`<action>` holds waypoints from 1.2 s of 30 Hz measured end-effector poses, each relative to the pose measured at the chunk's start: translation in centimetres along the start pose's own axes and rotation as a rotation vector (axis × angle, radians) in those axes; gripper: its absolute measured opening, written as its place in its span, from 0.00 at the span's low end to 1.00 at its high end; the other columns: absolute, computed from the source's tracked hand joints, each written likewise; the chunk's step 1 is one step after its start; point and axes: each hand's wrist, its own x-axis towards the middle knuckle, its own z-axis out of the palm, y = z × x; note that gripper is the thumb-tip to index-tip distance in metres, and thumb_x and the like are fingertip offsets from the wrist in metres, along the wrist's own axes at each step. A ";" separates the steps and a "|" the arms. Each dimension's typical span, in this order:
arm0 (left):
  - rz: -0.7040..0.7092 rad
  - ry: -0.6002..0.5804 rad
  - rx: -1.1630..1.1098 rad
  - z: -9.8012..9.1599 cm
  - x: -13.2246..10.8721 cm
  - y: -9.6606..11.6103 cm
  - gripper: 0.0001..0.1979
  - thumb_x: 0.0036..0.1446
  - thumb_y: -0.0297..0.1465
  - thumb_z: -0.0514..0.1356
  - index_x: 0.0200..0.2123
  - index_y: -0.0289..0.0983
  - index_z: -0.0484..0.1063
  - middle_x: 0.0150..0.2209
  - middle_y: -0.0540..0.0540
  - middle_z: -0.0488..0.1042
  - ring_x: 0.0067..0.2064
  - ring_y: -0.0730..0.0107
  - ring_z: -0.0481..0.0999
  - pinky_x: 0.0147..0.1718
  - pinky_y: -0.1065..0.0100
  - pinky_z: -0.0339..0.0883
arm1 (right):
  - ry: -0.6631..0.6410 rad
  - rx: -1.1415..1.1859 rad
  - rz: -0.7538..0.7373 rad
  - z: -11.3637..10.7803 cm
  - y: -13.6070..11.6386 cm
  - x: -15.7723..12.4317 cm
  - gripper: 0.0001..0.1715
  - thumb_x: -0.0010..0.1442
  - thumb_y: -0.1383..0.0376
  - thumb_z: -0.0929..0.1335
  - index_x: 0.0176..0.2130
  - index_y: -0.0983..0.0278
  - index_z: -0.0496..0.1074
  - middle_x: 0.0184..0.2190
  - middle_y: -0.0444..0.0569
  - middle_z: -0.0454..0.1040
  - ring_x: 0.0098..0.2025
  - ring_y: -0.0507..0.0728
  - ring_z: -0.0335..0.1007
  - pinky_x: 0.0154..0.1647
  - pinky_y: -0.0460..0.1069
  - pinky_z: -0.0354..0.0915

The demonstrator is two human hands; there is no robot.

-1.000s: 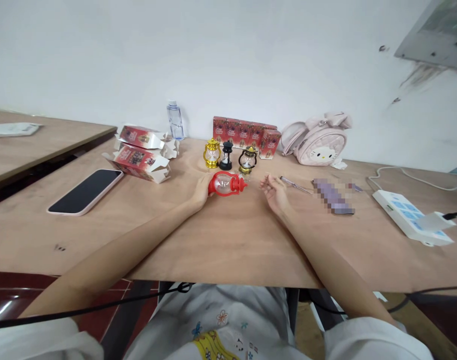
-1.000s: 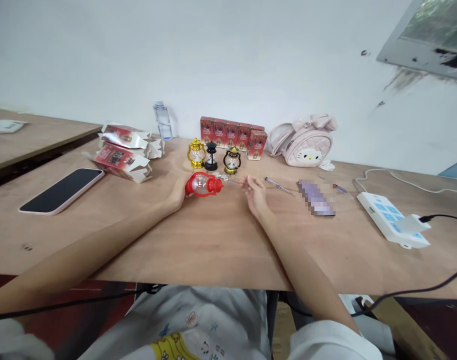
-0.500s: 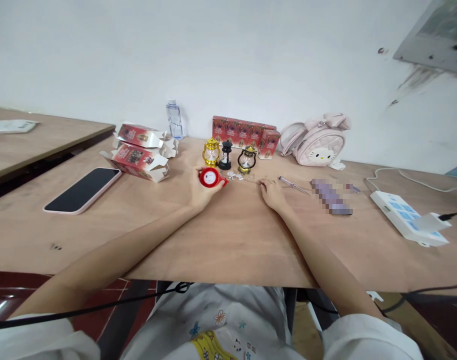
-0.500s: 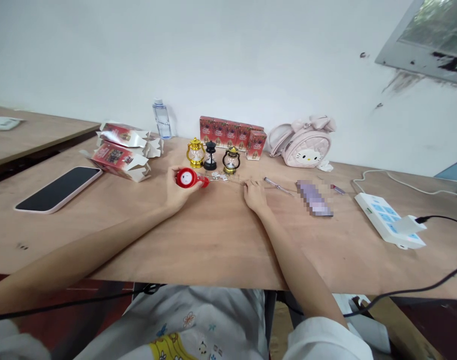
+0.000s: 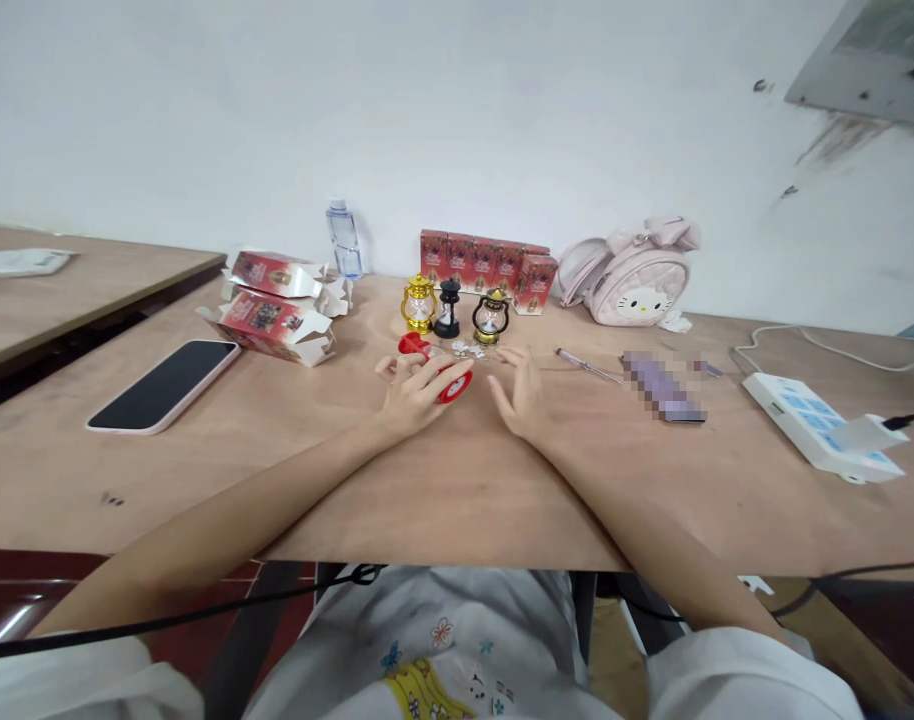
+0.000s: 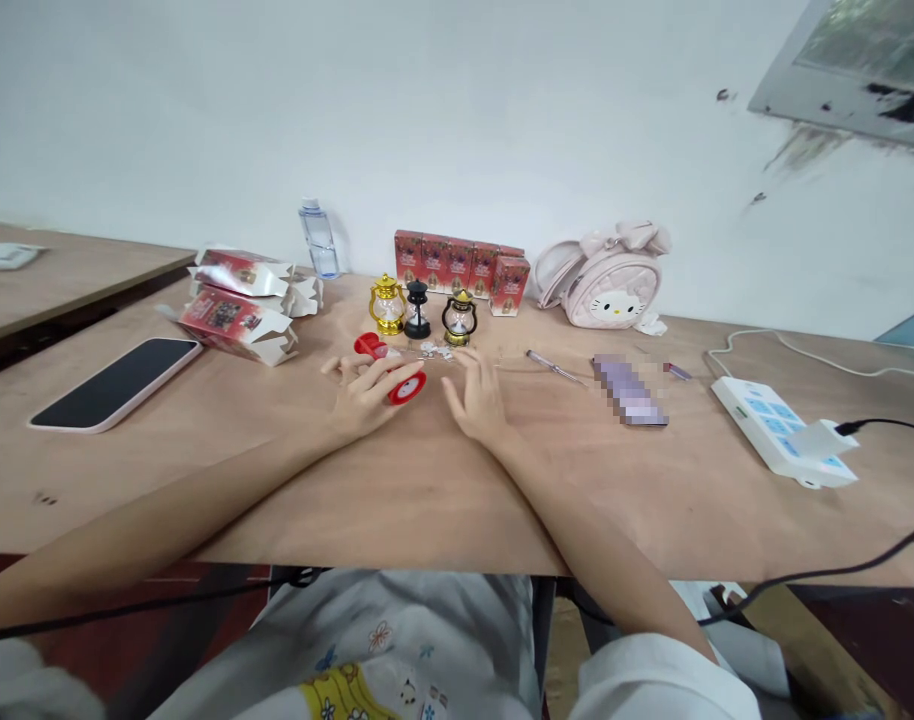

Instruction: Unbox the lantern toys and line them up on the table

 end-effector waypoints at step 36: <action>0.098 -0.258 -0.104 -0.1 0.8 0.5 0.17 0.59 0.34 0.54 0.49 0.34 0.67 0.45 0.39 0.76 0.44 0.56 0.71 0.42 0.57 0.53 | -0.186 0.053 0.050 1.6 -2.7 -0.2 0.10 0.66 0.63 0.59 0.36 0.62 0.66 0.42 0.55 0.70 0.45 0.59 0.68 0.47 0.54 0.66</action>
